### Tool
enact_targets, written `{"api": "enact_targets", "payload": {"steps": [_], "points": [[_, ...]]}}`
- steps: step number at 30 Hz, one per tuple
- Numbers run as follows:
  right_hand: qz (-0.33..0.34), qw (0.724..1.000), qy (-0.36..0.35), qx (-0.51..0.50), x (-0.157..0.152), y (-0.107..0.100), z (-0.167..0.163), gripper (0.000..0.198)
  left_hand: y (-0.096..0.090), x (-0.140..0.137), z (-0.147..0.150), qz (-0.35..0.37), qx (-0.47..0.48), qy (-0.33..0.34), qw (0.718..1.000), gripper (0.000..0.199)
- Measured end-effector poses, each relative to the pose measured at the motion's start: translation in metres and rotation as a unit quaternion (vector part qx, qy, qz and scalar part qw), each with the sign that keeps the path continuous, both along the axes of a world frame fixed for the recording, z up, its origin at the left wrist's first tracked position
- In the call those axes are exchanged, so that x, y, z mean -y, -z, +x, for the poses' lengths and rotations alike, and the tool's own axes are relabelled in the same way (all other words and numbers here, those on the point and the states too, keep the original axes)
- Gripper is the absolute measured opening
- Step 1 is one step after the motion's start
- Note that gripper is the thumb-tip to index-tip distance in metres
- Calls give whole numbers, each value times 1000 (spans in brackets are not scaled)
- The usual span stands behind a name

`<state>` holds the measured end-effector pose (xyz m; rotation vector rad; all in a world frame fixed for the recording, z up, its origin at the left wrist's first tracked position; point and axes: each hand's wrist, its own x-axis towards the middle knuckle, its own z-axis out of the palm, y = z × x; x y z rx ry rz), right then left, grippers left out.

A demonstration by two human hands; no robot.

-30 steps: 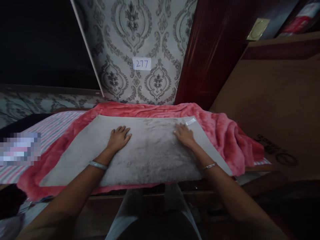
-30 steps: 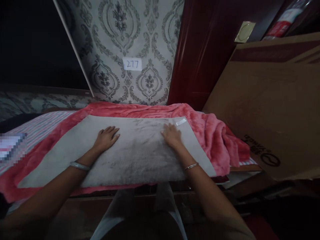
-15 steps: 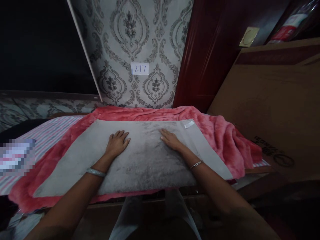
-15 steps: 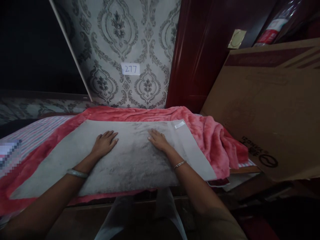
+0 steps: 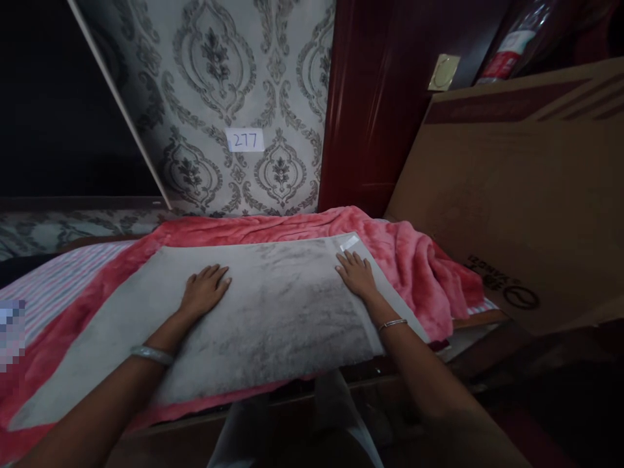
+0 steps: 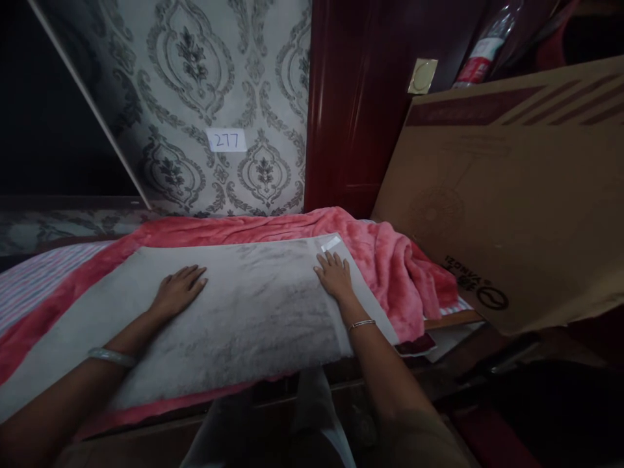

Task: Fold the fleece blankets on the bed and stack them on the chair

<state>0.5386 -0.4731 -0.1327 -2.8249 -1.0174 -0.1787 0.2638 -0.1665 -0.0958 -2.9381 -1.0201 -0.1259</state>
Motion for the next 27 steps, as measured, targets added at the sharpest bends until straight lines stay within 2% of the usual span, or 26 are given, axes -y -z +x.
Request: {"api": "enact_targets", "payload": {"steps": [3,7,10,13,15,20,27], "points": [[13,1000,-2,-8,0,-2,0,55,-13,26,24,-20,-5,11,1000,60],[17,1000,-1,-10,1,-2,1,55,-23,90,81,-37,-3,159,987,62],[18,1000,-3,-6,2,1,2,55,-22,139,122,-56,-2,241,969,64],[18,1000,-8,10,2,6,5,54,-13,166,146,-66,1,282,957,66],[18,1000,-10,18,1,10,6,54,-5,170,152,-76,-8,279,957,67],[14,1000,-1,14,0,14,7,54,13,162,148,-74,4,272,959,69],[4,1000,3,17,1,11,4,54,16,155,149,-65,16,256,964,72]]}}
